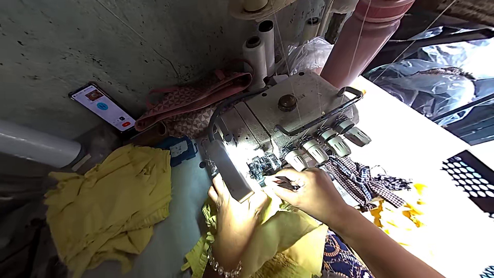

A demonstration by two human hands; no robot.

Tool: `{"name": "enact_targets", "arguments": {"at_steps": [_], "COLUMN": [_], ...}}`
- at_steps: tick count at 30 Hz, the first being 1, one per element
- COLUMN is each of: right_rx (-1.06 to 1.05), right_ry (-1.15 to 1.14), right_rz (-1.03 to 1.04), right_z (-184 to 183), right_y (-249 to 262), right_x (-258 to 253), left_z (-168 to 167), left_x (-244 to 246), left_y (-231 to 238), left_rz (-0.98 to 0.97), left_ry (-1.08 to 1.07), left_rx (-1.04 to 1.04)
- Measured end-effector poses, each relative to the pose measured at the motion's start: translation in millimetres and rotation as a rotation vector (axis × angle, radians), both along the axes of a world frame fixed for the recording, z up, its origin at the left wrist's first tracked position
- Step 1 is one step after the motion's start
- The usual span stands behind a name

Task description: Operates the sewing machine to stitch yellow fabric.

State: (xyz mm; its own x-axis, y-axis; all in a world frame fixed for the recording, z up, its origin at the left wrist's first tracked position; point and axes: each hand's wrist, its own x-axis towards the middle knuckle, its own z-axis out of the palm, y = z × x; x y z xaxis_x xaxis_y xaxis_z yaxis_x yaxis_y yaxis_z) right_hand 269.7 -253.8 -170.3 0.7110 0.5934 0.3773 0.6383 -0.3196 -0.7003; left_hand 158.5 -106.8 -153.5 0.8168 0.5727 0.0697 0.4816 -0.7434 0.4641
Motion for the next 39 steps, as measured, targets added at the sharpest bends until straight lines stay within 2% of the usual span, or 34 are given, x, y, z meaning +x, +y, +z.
{"name": "enact_targets", "arguments": {"at_steps": [25, 29, 39], "right_rx": [-0.015, -0.023, -0.015], "right_ry": [-0.088, -0.060, -0.051], "right_rz": [-0.045, -0.035, -0.054], "right_z": [1.3, 1.4, -0.3], "right_y": [3.8, 3.2, 4.6], "right_x": [-1.3, -0.3, 0.0], "left_z": [3.7, 4.3, 0.9], "left_x": [1.3, -0.3, -0.2], "left_y": [1.2, 2.2, 4.7], "left_rz": [-0.003, 0.026, 0.013], "left_ry": [0.035, 0.056, -0.038], "left_rx": [0.015, -0.036, 0.011]}}
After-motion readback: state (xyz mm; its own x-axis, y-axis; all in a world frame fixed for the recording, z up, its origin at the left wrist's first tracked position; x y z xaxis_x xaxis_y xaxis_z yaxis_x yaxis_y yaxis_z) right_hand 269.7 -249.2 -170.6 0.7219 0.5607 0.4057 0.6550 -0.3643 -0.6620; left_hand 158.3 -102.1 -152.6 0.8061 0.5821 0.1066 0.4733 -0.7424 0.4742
